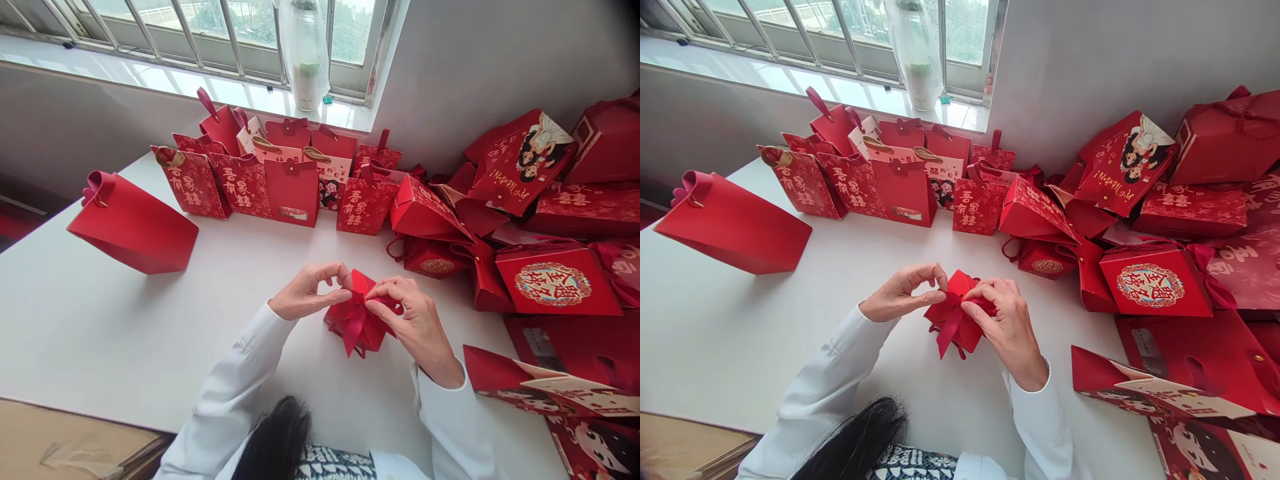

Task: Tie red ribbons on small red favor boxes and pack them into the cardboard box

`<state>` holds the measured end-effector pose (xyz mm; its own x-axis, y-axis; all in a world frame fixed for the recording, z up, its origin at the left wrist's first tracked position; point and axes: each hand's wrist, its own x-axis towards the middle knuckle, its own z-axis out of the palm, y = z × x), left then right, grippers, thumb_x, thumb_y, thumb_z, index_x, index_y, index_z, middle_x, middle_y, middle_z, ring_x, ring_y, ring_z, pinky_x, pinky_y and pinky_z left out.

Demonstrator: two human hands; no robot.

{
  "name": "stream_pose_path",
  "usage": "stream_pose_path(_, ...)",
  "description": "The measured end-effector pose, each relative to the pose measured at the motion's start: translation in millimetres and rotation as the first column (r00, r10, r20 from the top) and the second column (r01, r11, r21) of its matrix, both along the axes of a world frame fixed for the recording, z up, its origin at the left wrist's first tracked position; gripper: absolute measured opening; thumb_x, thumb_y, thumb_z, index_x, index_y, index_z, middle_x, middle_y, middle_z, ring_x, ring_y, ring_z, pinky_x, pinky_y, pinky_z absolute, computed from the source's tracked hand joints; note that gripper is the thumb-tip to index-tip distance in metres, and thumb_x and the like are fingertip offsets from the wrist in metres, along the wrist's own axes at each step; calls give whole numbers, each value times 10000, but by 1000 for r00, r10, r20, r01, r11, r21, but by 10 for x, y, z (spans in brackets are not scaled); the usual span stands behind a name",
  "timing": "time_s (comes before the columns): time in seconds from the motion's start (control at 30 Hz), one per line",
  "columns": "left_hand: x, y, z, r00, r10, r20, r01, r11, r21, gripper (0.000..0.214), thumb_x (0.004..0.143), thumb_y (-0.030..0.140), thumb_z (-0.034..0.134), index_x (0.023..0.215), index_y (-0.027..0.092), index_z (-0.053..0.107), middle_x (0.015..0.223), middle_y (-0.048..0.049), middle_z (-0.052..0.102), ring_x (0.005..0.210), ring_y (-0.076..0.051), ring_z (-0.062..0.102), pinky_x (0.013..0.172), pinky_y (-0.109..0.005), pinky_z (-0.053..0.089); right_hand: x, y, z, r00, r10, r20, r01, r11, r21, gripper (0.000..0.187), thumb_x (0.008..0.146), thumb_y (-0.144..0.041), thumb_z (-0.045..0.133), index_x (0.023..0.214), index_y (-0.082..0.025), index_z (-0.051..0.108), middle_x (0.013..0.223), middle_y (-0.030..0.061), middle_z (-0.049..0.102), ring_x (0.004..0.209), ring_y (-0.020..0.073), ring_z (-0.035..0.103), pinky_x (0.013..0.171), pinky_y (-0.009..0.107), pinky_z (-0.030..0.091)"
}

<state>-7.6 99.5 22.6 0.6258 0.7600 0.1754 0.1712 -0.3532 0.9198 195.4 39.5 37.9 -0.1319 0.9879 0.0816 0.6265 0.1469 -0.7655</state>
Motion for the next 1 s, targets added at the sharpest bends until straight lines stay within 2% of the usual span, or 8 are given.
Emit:
stream_pose_path(0.13, -57, -5, 33, 996, -57, -72, 63, 994, 91, 16, 820, 182, 564, 814, 175, 576, 827, -9, 642, 780, -126, 539, 744, -273, 393, 13, -22, -36, 998, -35, -49, 35, 999, -9, 94, 851, -312, 599, 801, -266, 664, 974, 9, 611, 977, 204, 510, 841, 335, 400)
stream_pose_path(0.27, -90, -8, 35, 993, -80, -91, 88, 992, 88, 91, 783, 123, 562, 845, 184, 589, 861, -13, 654, 837, -138, 553, 749, -271, 403, 11, -19, -64, 997, -52, -61, 51, 998, -27, 103, 844, -320, 601, 783, -259, 658, 993, 19, 604, 1002, 216, 511, 872, 355, 390)
stream_pose_path(0.43, 7, -27, 15, 1000, -21, 19, 20, 997, 71, 64, 773, 125, 597, 788, 187, 595, 828, -16, 649, 822, -140, 548, 730, -268, 421, 3, -9, -78, 997, -47, -53, 46, 999, -28, 126, 845, -337, 588, 780, -254, 656, 1000, 27, 596, 972, 216, 524, 851, 362, 405)
stream_pose_path(0.57, 172, -55, -4, 993, 105, 46, -111, 980, 165, 109, 738, 82, 571, 732, 191, 563, 749, 7, 638, 739, -128, 543, 692, -261, 427, 10, -12, -91, 998, -42, -44, 41, 999, -25, 147, 845, -359, 582, 785, -252, 663, 1011, 39, 594, 959, 223, 531, 829, 365, 426)
stream_pose_path(0.7, 334, -101, -70, 931, 361, 49, -357, 876, 325, 171, 665, 23, 477, 689, 190, 503, 678, 32, 574, 644, -106, 502, 615, -228, 417, 9, -25, -97, 998, -45, -43, 44, 999, -31, 130, 844, -347, 588, 791, -256, 665, 1019, 32, 588, 973, 220, 521, 844, 364, 421)
stream_pose_path(0.83, 455, -176, -161, 838, 537, 97, -531, 761, 372, 173, 651, 21, 443, 682, 190, 461, 648, 39, 499, 556, -86, 422, 535, -201, 376, -13, -39, -83, 998, -58, -39, 57, 998, -33, 126, 842, -339, 589, 782, -256, 662, 1019, 28, 582, 981, 219, 507, 832, 355, 421)
stream_pose_path(0.93, 490, -236, -211, 778, 623, 76, -587, 679, 441, 164, 701, 40, 425, 740, 199, 439, 623, 48, 466, 519, -85, 395, 514, -197, 354, -25, -49, -72, 997, -64, -41, 62, 997, -42, 156, 861, -339, 559, 775, -249, 653, 1031, 35, 580, 995, 225, 502, 787, 345, 437)
stream_pose_path(1.0, 470, -268, -221, 775, 631, 35, -569, 673, 473, 145, 736, 61, 413, 761, 203, 426, 634, 42, 465, 520, -94, 393, 513, -207, 341, -25, -56, -73, 997, -65, -32, 64, 997, -40, 165, 865, -341, 552, 770, -248, 651, 1037, 38, 580, 1009, 230, 499, 767, 341, 444)
